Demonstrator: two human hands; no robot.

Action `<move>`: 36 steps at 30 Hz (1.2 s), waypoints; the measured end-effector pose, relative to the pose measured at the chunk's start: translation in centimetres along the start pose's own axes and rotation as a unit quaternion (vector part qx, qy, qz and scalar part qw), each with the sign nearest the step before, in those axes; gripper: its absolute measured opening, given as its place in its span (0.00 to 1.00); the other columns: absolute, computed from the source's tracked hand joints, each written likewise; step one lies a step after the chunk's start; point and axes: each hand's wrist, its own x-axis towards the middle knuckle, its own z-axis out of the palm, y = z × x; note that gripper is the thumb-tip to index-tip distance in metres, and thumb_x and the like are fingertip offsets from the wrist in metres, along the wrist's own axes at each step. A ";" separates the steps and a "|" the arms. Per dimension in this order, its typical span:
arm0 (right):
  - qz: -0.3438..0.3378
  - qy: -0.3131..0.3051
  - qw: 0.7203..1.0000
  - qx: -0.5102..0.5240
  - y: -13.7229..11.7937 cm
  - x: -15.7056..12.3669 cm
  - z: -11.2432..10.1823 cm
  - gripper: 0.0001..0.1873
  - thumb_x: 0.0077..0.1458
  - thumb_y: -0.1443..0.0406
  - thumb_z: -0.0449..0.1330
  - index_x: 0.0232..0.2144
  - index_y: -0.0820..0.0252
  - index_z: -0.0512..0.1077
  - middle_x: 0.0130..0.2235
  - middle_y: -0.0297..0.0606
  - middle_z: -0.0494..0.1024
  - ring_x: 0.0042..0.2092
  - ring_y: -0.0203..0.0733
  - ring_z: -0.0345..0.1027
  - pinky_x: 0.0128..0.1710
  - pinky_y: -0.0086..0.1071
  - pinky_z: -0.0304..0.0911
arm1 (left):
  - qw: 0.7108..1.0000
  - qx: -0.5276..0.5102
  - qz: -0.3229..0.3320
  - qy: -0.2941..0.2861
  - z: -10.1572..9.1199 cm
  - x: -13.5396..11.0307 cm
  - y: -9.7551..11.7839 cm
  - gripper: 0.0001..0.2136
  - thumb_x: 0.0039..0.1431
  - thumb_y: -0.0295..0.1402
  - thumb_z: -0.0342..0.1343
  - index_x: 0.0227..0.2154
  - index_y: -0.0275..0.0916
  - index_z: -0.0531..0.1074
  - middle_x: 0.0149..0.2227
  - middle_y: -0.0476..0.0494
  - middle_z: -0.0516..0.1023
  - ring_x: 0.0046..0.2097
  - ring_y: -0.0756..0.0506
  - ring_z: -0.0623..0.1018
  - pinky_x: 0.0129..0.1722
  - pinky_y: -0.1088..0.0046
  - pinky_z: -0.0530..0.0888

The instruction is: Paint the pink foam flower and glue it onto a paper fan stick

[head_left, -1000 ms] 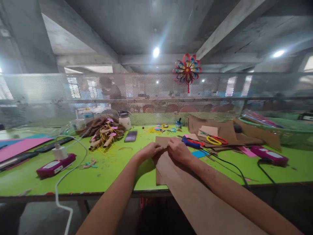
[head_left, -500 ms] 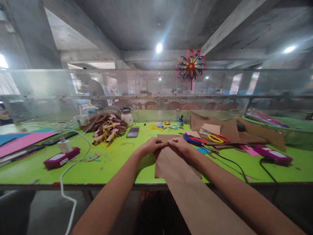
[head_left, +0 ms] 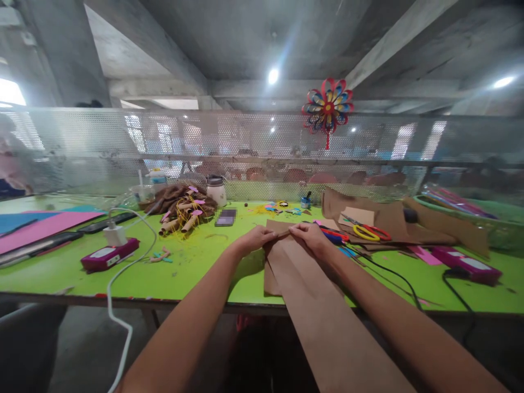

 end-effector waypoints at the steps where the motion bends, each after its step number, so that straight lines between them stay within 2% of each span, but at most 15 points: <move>1: 0.005 -0.003 1.000 0.002 0.1 0.0 -0.1 0.19 0.35 0.53 0.65 0.22 0.64 0.72 0.21 0.32 0.69 0.25 0.33 0.57 0.26 0.29 0.53 | 1.000 0.016 0.007 0.008 -0.1 0.0 0.1 0.20 0.52 0.48 0.49 0.19 0.35 0.66 0.19 0.52 0.61 0.24 0.52 0.59 0.25 0.74 0.54; 4: 0.005 -0.009 1.000 -0.006 0.3 0.1 -0.3 0.19 0.38 0.52 0.63 0.24 0.64 0.72 0.21 0.32 0.69 0.24 0.33 0.56 0.25 0.28 0.51 | 0.999 0.028 0.038 0.018 0.0 0.1 0.3 0.18 0.53 0.47 0.50 0.19 0.35 0.65 0.19 0.53 0.58 0.23 0.53 0.57 0.24 0.75 0.53; 9: -0.017 0.008 1.000 -0.018 0.3 0.3 -0.3 0.20 0.38 0.51 0.63 0.23 0.65 0.71 0.22 0.33 0.68 0.25 0.33 0.56 0.26 0.28 0.51 | 0.994 0.062 0.085 0.032 0.3 0.3 0.6 0.16 0.55 0.43 0.49 0.22 0.34 0.68 0.20 0.52 0.62 0.24 0.53 0.60 0.23 0.77 0.54; 15: -0.048 0.030 0.996 -0.067 0.0 0.4 -0.5 0.20 0.39 0.50 0.61 0.21 0.64 0.72 0.21 0.33 0.68 0.26 0.35 0.57 0.26 0.29 0.51 | 0.990 0.086 0.103 0.048 0.4 0.4 0.6 0.16 0.57 0.42 0.47 0.24 0.34 0.69 0.20 0.52 0.63 0.23 0.53 0.61 0.23 0.77 0.55; 22: -0.023 -0.027 0.999 0.004 -0.6 -0.3 0.3 0.19 0.36 0.53 0.65 0.25 0.63 0.74 0.26 0.35 0.74 0.30 0.37 0.62 0.32 0.31 0.57 | 0.989 0.081 0.107 0.057 0.7 0.4 0.7 0.19 0.56 0.45 0.47 0.23 0.34 0.68 0.20 0.52 0.63 0.24 0.53 0.60 0.23 0.77 0.55; 27: -0.040 -0.013 0.999 -0.007 -0.1 0.0 0.4 0.17 0.36 0.55 0.66 0.23 0.63 0.74 0.24 0.34 0.73 0.28 0.35 0.61 0.30 0.31 0.56 | 0.991 0.061 0.109 0.046 0.8 0.5 0.6 0.17 0.56 0.43 0.47 0.22 0.33 0.68 0.20 0.52 0.62 0.25 0.53 0.61 0.24 0.78 0.57; 33: -0.001 -0.029 0.996 0.085 0.6 0.3 0.8 0.17 0.31 0.56 0.68 0.19 0.64 0.71 0.21 0.33 0.71 0.26 0.34 0.60 0.29 0.31 0.56 | 0.992 0.044 0.117 0.027 1.3 0.7 0.4 0.17 0.58 0.42 0.46 0.29 0.33 0.72 0.25 0.49 0.69 0.28 0.52 0.64 0.27 0.78 0.60; 36: 0.002 -0.034 0.993 0.110 0.6 0.2 1.0 0.17 0.30 0.56 0.69 0.17 0.64 0.70 0.21 0.32 0.70 0.26 0.33 0.60 0.30 0.31 0.56 | 0.992 0.039 0.120 0.033 1.5 0.7 0.6 0.16 0.57 0.41 0.46 0.25 0.33 0.70 0.22 0.50 0.65 0.26 0.52 0.62 0.26 0.77 0.59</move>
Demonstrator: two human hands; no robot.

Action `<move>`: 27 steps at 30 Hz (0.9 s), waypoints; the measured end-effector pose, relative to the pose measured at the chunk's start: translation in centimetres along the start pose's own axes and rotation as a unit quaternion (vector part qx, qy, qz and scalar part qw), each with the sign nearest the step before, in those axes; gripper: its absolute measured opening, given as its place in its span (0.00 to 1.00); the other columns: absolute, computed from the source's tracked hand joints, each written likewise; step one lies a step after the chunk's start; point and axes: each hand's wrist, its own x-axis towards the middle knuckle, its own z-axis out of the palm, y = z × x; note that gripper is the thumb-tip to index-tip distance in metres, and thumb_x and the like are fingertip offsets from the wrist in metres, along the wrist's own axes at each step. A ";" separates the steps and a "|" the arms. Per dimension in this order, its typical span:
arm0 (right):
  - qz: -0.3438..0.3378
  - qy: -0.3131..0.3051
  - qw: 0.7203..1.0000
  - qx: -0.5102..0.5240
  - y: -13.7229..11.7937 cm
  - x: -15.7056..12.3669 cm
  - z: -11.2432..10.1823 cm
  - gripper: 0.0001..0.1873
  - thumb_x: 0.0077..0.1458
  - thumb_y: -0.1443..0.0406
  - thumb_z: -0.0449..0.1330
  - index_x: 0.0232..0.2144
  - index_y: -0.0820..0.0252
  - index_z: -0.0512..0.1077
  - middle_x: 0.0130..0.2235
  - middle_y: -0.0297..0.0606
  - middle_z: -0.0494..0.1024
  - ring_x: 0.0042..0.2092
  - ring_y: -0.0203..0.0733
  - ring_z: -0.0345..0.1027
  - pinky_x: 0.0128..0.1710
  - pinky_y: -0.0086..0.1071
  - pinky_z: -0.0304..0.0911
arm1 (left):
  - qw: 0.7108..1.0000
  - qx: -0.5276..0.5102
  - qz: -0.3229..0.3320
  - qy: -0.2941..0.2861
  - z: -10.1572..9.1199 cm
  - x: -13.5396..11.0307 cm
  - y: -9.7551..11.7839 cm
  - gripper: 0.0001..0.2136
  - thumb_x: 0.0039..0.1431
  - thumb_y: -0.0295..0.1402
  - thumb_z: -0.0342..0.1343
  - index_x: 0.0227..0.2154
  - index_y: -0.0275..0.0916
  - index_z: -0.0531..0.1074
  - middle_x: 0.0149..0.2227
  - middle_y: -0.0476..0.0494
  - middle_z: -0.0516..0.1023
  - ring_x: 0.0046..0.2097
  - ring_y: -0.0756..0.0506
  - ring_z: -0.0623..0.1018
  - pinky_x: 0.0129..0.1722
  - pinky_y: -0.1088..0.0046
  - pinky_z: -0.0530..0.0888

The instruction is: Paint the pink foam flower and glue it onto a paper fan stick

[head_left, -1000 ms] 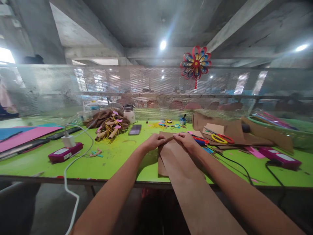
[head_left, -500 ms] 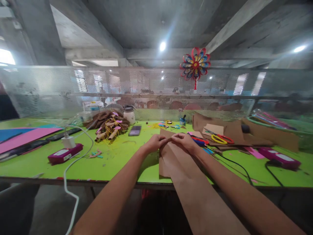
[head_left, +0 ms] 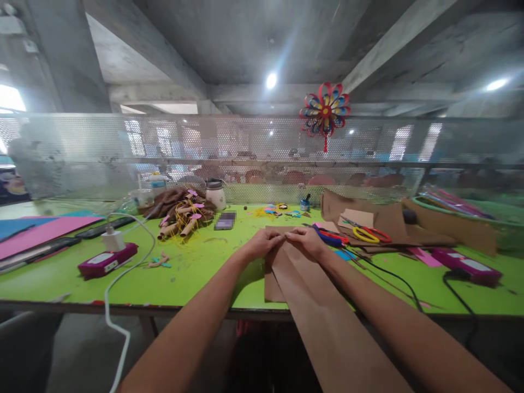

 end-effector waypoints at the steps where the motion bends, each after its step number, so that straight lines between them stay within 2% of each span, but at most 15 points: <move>1: 0.000 -0.001 1.000 -0.003 -0.1 0.0 0.0 0.18 0.30 0.56 0.69 0.17 0.64 0.70 0.21 0.32 0.70 0.26 0.33 0.60 0.30 0.31 0.56 | 1.000 -0.005 -0.001 0.002 0.0 0.0 0.1 0.16 0.57 0.40 0.47 0.23 0.34 0.68 0.21 0.51 0.63 0.25 0.52 0.61 0.26 0.77 0.58; 7: -0.022 0.021 0.996 -0.079 -0.3 0.4 -0.5 0.19 0.33 0.52 0.66 0.18 0.63 0.71 0.21 0.32 0.70 0.27 0.35 0.60 0.31 0.32 0.56 | 0.999 -0.029 -0.024 0.000 -0.3 -0.2 0.2 0.17 0.55 0.42 0.49 0.18 0.35 0.62 0.19 0.53 0.57 0.24 0.53 0.57 0.24 0.76 0.55; 19: -0.043 0.054 0.985 -0.157 -0.8 0.3 -0.7 0.19 0.34 0.51 0.63 0.17 0.63 0.72 0.21 0.33 0.69 0.28 0.36 0.58 0.30 0.31 0.54 | 0.989 -0.128 -0.065 -0.040 -0.3 -0.4 -0.1 0.20 0.52 0.50 0.51 0.23 0.34 0.65 0.22 0.53 0.61 0.25 0.53 0.60 0.25 0.77 0.56; 24: -0.032 0.054 0.988 -0.140 -0.4 0.6 -0.9 0.19 0.32 0.51 0.64 0.15 0.63 0.71 0.20 0.32 0.67 0.28 0.36 0.57 0.30 0.31 0.54 | 0.985 -0.143 -0.078 -0.052 -0.2 -0.4 -0.5 0.20 0.52 0.50 0.51 0.27 0.34 0.69 0.24 0.50 0.66 0.26 0.52 0.63 0.25 0.76 0.57; 27: -0.022 0.057 0.990 -0.123 -0.3 0.7 -1.1 0.18 0.30 0.53 0.65 0.14 0.62 0.70 0.20 0.33 0.68 0.28 0.36 0.59 0.32 0.32 0.55 | 0.985 -0.144 -0.083 -0.051 -0.3 -0.6 -0.6 0.19 0.51 0.49 0.52 0.24 0.34 0.68 0.22 0.51 0.65 0.25 0.53 0.62 0.25 0.76 0.57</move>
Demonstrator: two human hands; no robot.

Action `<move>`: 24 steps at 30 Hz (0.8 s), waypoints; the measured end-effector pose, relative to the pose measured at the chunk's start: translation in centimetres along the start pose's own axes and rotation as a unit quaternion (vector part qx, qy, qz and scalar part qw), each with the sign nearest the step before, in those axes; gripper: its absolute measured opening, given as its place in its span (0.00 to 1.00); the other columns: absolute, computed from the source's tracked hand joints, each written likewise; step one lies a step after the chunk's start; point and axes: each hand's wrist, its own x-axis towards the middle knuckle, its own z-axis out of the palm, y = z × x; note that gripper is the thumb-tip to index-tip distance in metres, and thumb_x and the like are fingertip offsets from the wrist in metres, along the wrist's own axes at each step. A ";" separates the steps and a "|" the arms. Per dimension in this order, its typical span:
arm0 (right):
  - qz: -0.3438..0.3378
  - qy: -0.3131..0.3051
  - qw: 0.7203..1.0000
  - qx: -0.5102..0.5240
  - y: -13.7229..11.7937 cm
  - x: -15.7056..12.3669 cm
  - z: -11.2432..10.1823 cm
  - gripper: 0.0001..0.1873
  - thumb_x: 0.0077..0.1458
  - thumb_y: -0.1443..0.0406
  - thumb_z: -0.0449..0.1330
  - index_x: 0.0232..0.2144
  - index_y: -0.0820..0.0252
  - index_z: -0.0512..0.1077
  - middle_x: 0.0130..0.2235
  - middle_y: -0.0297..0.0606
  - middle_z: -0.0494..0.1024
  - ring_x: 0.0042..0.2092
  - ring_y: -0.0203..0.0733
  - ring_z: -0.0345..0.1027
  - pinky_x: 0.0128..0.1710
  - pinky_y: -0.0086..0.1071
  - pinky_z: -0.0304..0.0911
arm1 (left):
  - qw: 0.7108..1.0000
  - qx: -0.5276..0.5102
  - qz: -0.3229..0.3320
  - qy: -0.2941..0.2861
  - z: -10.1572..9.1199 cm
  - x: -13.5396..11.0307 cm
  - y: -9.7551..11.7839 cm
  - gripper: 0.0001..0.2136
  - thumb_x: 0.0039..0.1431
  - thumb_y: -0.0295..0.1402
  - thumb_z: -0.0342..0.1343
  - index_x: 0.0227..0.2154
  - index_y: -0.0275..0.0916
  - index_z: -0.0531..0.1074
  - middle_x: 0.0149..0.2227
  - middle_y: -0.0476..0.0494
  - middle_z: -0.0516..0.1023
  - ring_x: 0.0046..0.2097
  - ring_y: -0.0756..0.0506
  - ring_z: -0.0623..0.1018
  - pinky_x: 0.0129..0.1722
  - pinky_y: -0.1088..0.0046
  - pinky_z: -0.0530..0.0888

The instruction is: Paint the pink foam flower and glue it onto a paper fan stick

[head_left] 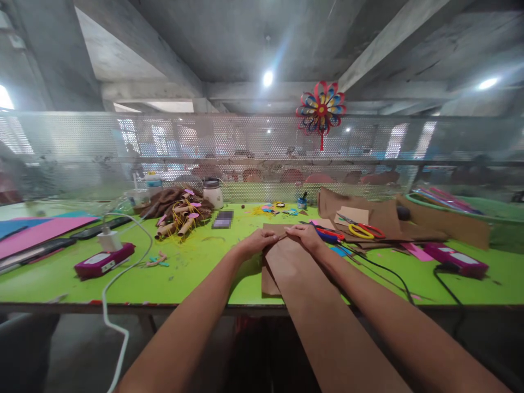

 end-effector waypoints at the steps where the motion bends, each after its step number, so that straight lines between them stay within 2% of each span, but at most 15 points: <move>1: 0.002 0.003 1.000 0.004 0.0 0.0 0.0 0.17 0.29 0.53 0.65 0.14 0.61 0.71 0.21 0.33 0.69 0.29 0.37 0.59 0.32 0.32 0.56 | 1.000 -0.001 -0.005 -0.001 -0.1 -0.1 0.0 0.19 0.51 0.49 0.53 0.22 0.34 0.67 0.21 0.51 0.64 0.24 0.53 0.61 0.24 0.76 0.56; 6: -0.007 0.011 1.000 0.011 0.1 0.1 -0.3 0.14 0.30 0.55 0.65 0.14 0.60 0.71 0.23 0.35 0.71 0.32 0.40 0.62 0.35 0.33 0.57 | 0.999 -0.002 -0.041 -0.011 -0.9 -0.7 0.6 0.20 0.47 0.50 0.56 0.18 0.35 0.65 0.17 0.53 0.61 0.22 0.54 0.59 0.23 0.76 0.54; 12: -0.030 0.006 0.998 -0.056 0.4 0.4 -0.9 0.14 0.33 0.54 0.62 0.14 0.59 0.71 0.22 0.34 0.71 0.32 0.41 0.61 0.34 0.34 0.57 | 0.997 0.045 -0.055 -0.025 -1.6 -1.2 1.4 0.21 0.44 0.51 0.57 0.17 0.34 0.67 0.16 0.52 0.64 0.21 0.54 0.60 0.22 0.76 0.53; 18: -0.048 -0.001 0.995 -0.092 1.1 0.8 -1.1 0.17 0.36 0.52 0.60 0.10 0.58 0.67 0.19 0.33 0.67 0.28 0.39 0.58 0.31 0.33 0.55 | 0.997 0.031 -0.068 -0.020 -1.9 -1.2 0.7 0.22 0.40 0.52 0.59 0.18 0.34 0.69 0.16 0.51 0.66 0.21 0.54 0.61 0.22 0.76 0.55; 24: -0.042 0.004 0.996 -0.073 1.1 0.8 -0.8 0.17 0.35 0.51 0.62 0.12 0.58 0.69 0.19 0.33 0.68 0.28 0.40 0.59 0.32 0.34 0.57 | 0.995 0.007 -0.097 -0.034 -2.1 -1.0 0.2 0.23 0.38 0.54 0.59 0.21 0.34 0.70 0.18 0.49 0.70 0.21 0.53 0.64 0.22 0.76 0.58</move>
